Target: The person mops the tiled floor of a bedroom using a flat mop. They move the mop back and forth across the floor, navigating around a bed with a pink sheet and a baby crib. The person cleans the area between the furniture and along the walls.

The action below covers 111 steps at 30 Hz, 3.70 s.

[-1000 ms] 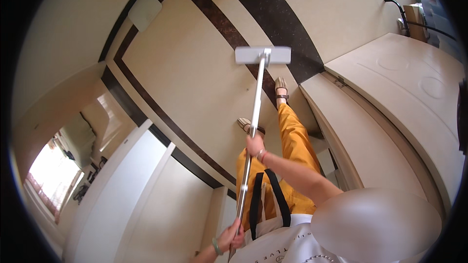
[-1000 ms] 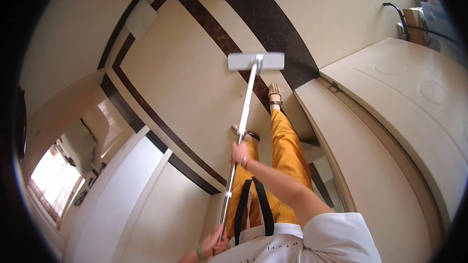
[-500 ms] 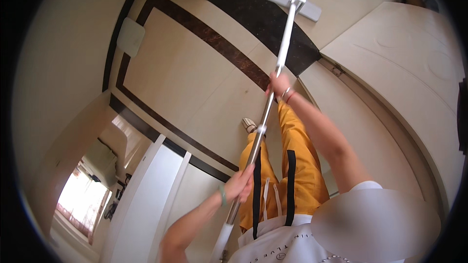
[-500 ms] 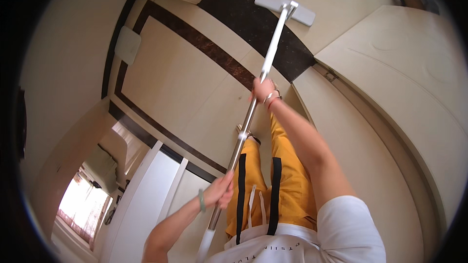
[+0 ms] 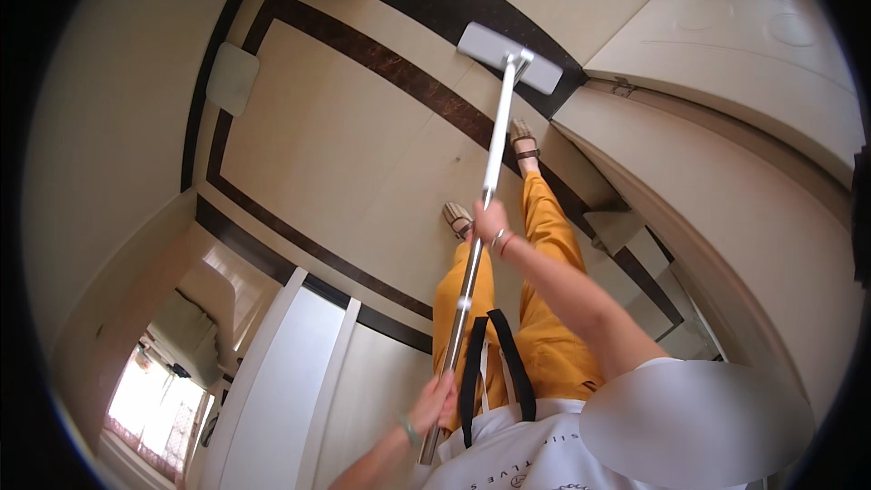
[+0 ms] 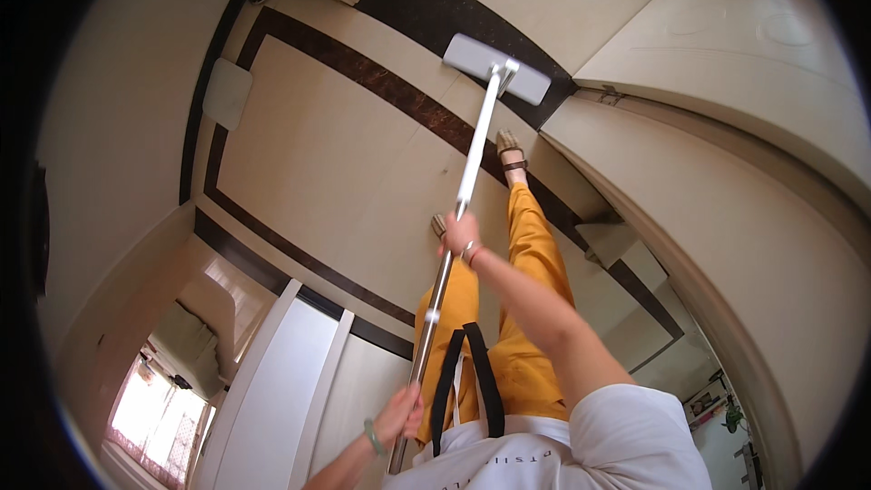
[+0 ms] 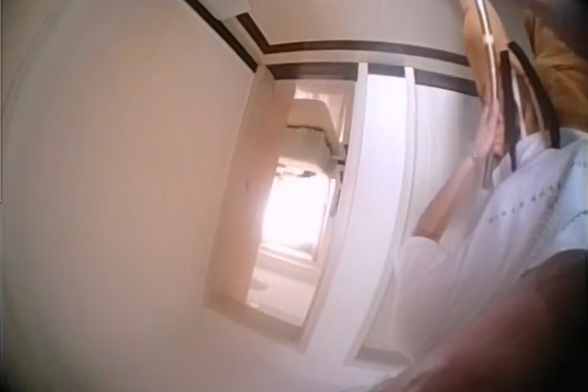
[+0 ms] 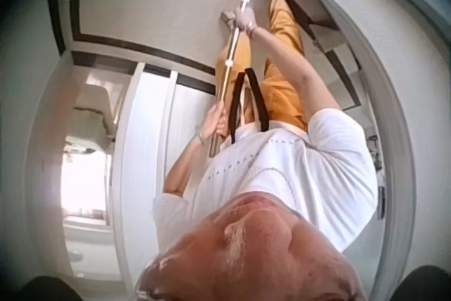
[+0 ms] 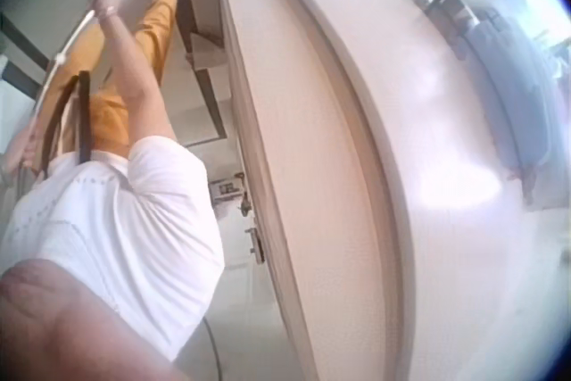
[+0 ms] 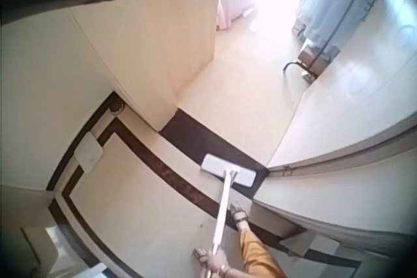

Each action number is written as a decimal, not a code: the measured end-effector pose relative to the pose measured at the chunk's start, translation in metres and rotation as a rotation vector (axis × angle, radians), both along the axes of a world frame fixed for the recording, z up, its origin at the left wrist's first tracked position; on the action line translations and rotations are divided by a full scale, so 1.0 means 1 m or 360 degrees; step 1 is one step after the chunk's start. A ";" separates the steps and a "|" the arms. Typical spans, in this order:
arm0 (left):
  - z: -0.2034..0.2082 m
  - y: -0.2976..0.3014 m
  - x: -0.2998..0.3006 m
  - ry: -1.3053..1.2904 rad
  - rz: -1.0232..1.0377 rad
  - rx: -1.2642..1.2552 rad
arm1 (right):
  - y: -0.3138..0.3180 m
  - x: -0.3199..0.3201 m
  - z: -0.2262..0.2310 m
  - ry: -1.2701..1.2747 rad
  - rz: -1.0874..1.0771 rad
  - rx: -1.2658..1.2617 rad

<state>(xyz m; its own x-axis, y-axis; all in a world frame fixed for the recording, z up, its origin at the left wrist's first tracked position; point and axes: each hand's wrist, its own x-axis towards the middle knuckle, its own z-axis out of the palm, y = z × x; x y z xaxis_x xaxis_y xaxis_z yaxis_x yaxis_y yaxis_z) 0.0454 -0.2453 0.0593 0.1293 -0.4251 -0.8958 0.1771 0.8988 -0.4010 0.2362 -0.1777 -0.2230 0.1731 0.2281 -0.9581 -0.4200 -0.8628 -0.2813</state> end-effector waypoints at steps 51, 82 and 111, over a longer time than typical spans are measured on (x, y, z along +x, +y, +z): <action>0.134 0.220 0.092 0.0063 -0.0405 0.0189 | 0.158 0.051 0.101 0.0830 -0.0869 0.0035; 0.075 0.551 0.233 -0.0336 -0.1527 0.0691 | 0.439 0.195 0.039 0.1034 -0.2127 0.0420; 0.082 0.778 0.647 -0.0240 -0.0821 0.0364 | 0.672 0.612 0.046 0.1008 -0.1903 0.0270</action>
<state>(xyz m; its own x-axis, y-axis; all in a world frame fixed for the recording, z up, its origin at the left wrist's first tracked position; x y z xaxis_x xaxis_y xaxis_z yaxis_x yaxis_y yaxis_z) 0.6922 0.5328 0.1417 0.0900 -0.2648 -0.9601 0.6549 0.7420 -0.1433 0.8487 0.4943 -0.1772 -0.1088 0.3721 -0.9218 -0.9750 0.1409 0.1720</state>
